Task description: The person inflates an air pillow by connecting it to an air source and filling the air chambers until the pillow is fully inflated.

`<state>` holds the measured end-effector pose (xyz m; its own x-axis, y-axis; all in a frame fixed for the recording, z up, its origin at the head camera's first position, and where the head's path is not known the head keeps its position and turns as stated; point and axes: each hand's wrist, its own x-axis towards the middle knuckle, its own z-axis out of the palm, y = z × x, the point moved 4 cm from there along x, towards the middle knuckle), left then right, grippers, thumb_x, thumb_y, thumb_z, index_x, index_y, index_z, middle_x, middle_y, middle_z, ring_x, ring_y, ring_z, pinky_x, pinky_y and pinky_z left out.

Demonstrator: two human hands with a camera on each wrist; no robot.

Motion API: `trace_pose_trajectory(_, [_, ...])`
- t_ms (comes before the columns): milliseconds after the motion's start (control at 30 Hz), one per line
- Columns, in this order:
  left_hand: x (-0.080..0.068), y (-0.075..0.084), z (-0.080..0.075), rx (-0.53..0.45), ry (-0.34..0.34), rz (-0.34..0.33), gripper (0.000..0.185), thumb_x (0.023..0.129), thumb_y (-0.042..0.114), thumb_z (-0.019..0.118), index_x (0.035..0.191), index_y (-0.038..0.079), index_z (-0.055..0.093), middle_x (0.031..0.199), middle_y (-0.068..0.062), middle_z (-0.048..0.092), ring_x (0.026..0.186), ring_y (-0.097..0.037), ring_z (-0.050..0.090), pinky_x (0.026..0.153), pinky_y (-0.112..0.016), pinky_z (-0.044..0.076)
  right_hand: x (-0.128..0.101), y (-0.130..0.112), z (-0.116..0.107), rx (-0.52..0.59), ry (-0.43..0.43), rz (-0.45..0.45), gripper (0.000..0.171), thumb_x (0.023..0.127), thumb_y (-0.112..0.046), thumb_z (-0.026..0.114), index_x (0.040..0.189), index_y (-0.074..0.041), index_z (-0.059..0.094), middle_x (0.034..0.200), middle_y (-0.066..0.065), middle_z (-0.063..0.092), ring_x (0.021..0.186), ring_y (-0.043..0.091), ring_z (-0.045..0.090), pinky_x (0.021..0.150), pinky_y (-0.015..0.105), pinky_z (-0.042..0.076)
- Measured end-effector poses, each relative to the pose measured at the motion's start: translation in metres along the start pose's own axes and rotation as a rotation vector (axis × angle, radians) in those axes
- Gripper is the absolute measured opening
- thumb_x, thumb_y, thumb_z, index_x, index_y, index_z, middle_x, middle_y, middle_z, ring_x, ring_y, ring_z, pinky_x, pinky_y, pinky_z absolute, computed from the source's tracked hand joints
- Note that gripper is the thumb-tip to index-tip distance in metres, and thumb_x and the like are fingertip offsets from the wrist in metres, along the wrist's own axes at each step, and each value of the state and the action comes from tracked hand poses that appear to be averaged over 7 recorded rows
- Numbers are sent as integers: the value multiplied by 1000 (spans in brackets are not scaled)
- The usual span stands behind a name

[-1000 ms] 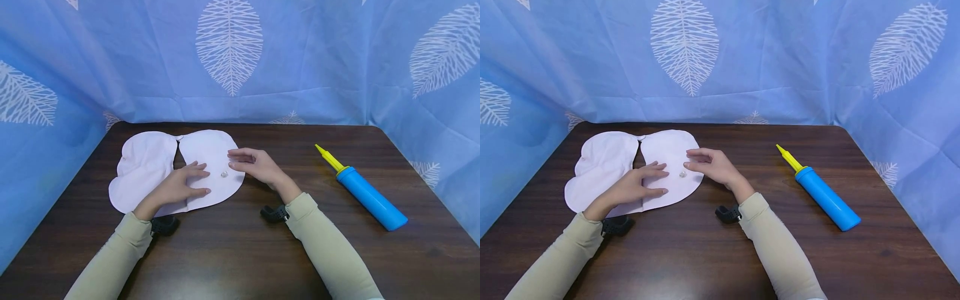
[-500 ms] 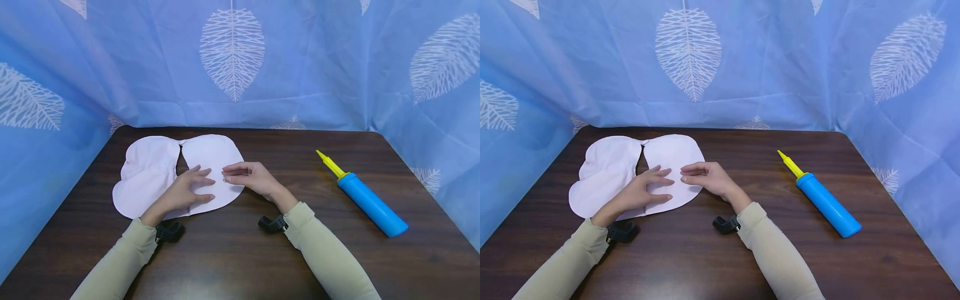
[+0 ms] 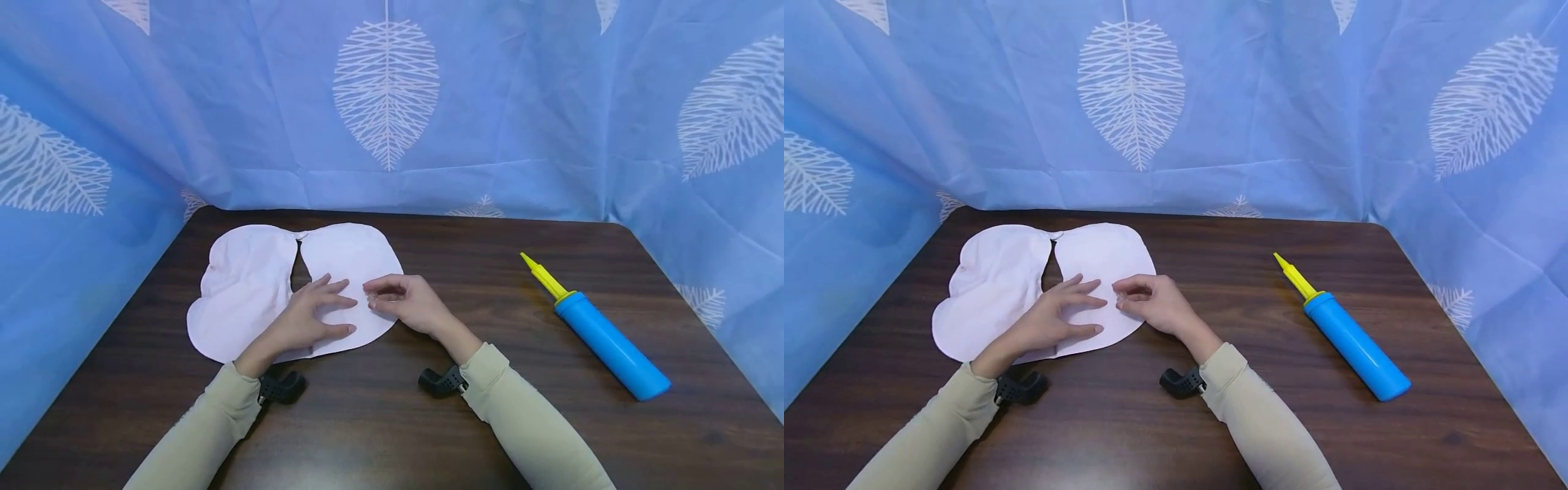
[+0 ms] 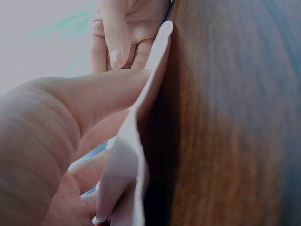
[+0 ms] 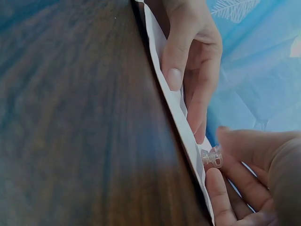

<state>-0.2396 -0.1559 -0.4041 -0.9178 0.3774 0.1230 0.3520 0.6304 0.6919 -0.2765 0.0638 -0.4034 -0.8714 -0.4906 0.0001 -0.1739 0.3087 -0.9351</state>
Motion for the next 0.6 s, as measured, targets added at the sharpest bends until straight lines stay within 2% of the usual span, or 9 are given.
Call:
trace_pose_trajectory(233, [0, 0, 1, -7, 14, -4, 40, 88, 26, 88, 126, 15, 81, 159, -15, 57, 161, -50, 31, 125, -77, 17, 1, 2, -1, -37, 45, 3, 31, 99, -16, 77, 130, -11, 77, 130, 6, 78, 117, 20, 75, 100, 36, 61])
trace_pose_trajectory(400, [-3, -3, 4, 6, 5, -16, 39, 88, 25, 89, 125, 14, 81, 158, -16, 58, 160, -50, 32, 124, -77, 18, -2, 8, 2, -71, 56, 32, 28, 99, -19, 78, 127, -16, 79, 129, 2, 78, 114, 18, 76, 99, 36, 62])
trace_pose_trajectory(600, [-2, 1, 1, 27, 26, 14, 38, 89, 25, 88, 124, 15, 82, 157, -17, 59, 158, -52, 35, 123, -79, 19, -2, 3, 1, -110, 74, -8, 25, 99, -18, 77, 124, -14, 80, 126, 4, 78, 112, 20, 76, 98, 40, 62])
